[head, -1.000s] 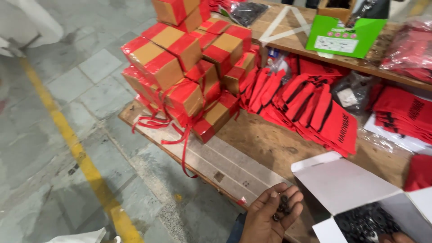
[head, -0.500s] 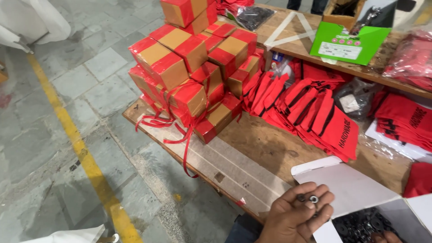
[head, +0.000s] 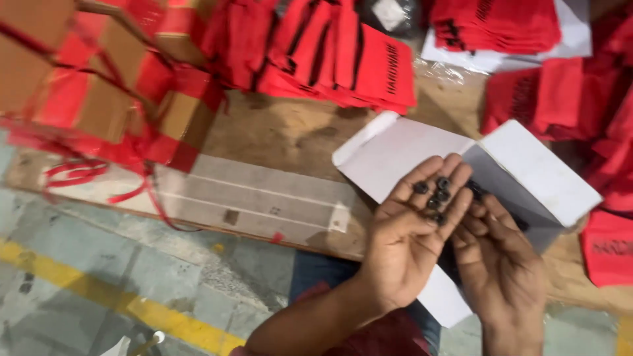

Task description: Picking up small metal hardware components from a box and placing them into red fabric bags.

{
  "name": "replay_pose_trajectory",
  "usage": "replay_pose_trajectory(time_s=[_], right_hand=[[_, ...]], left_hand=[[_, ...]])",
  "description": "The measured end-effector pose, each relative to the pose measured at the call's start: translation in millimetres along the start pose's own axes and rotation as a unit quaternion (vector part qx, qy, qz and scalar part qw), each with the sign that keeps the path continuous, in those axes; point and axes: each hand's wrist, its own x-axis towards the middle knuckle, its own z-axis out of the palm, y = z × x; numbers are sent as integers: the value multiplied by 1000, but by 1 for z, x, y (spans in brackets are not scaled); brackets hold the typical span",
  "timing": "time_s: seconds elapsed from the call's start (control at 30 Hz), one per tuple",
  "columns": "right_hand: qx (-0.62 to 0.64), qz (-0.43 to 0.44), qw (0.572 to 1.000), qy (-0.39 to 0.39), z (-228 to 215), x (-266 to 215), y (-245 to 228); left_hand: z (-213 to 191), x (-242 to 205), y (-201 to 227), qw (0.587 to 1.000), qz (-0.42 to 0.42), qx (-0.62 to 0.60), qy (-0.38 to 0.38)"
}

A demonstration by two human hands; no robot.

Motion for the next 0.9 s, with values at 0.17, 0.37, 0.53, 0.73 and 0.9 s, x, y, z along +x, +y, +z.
replay_pose_trajectory(time_s=[0.17,0.37,0.53,0.73,0.9], right_hand=[[-27,-12,998,50,14,-2,2],[-21,-18,998,49,19,-4,3],[-31,-20,997,62,27,-4,3],[-22,-21,997,70,29,-4,3],[-22,-23,997,77,27,-5,4]], left_hand=[[4,4,1,999,-6,-21,-34],[-6,10,-3,999,-1,9,-42],[-18,15,-6,999,-3,10,-38],[-19,19,-9,999,-7,48,-19],[-21,19,-12,997,4,71,-15]])
